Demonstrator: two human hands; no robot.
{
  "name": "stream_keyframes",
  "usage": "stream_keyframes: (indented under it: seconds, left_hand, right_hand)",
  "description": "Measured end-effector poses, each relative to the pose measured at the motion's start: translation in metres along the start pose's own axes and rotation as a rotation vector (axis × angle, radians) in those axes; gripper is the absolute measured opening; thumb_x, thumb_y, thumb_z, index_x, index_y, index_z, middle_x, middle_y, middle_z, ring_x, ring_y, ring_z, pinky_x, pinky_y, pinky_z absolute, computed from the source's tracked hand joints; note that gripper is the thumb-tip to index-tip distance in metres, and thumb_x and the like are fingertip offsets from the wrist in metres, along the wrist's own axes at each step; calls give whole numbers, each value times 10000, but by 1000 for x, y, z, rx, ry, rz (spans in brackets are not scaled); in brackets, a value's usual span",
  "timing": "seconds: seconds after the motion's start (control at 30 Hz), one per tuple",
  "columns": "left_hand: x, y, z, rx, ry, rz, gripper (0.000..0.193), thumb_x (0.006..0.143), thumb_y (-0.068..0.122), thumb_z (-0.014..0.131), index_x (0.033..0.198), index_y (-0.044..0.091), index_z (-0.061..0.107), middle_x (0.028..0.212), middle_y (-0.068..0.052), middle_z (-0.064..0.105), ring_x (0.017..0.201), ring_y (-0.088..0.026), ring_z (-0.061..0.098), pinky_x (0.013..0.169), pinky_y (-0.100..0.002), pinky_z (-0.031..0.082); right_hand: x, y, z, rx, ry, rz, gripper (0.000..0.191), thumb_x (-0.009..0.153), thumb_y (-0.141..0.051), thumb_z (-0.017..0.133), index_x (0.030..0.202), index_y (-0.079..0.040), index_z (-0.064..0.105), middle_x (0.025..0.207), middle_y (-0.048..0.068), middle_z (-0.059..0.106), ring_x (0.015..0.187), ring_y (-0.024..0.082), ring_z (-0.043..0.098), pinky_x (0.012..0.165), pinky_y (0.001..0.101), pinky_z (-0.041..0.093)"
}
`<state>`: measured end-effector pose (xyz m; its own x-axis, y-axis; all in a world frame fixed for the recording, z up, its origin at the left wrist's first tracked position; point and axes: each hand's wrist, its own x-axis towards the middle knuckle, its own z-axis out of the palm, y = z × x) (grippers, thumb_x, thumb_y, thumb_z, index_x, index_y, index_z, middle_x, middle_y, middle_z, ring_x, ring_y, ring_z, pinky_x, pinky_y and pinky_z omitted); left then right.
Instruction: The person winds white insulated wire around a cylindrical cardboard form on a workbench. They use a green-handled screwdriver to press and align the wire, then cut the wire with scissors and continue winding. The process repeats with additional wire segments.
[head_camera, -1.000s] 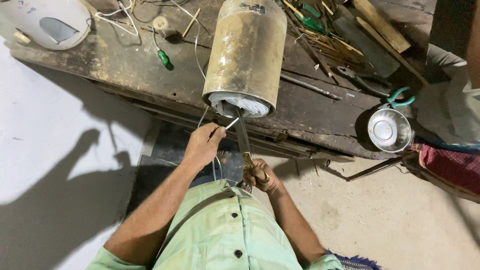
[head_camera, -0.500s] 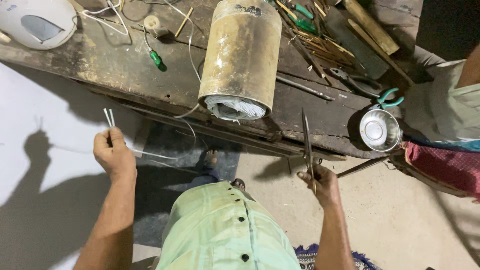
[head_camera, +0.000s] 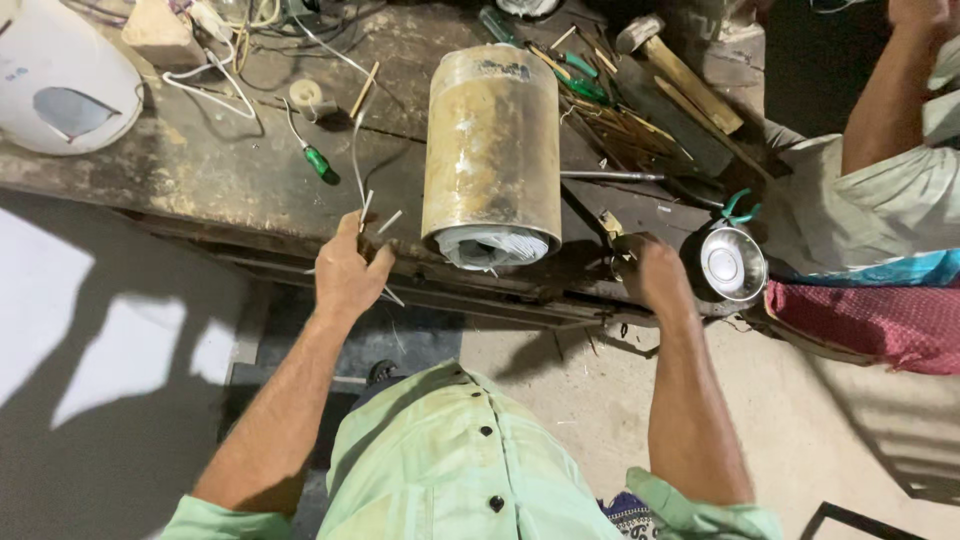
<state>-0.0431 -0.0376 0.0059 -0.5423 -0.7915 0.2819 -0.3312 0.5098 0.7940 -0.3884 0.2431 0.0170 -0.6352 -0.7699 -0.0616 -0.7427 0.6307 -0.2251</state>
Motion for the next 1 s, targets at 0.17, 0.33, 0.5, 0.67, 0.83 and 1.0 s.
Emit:
stream_keyframes:
  seconds: [0.17,0.33,0.5,0.67,0.83,1.0]
  left_hand:
    - [4,22,-6,47,-404,-176,1217,646,562,861,1581,98,235,952,-217,708,869,-341,702,850,-447,535]
    - [31,38,17,64,-241,-18,1235,614,494,905,1559,47,249,1055,-202,734,965,-369,710,824,-473,553]
    - [38,25,18,26,-267,-76,1197,646,464,905,1556,61,238,996,-186,751,911,-391,728,757,-484,570]
    - [39,4,20,4,-309,-170,1101,690,489,898,1540,178,271,971,-183,759,877,-421,722,724,-502,563]
    - [47,-22,-4,-48,-223,-57,1035,669,411,882,1526,196,342,954,-170,765,860,-399,732,736,-490,573]
    - [68,-26,-29,163,-234,95,1022,636,358,908,1504,144,413,847,-167,749,780,-398,710,664,-489,546]
  right_hand:
    - [-18,-105,-14,444,123,-99,1020,572,-276,966,1467,-133,497,1505,187,471,1351,356,489,1042,469,470]
    - [-6,-203,0,307,543,-168,1151,580,-184,959,1580,-117,394,1516,248,478,1396,392,499,1095,465,461]
    - [4,-231,7,156,677,-130,1048,656,-240,947,1551,-127,414,1464,232,525,1327,396,573,1078,458,540]
    - [-1,-247,13,-2,679,-150,1062,632,-283,970,1529,-122,426,1435,235,541,1230,412,621,974,479,563]
    - [4,-282,21,-106,675,-142,1008,687,-91,849,1601,-161,431,1504,209,551,1270,360,672,1000,375,616]
    - [2,-305,25,33,750,-142,1018,668,-245,937,1546,-133,434,1429,281,523,1227,436,640,961,451,595]
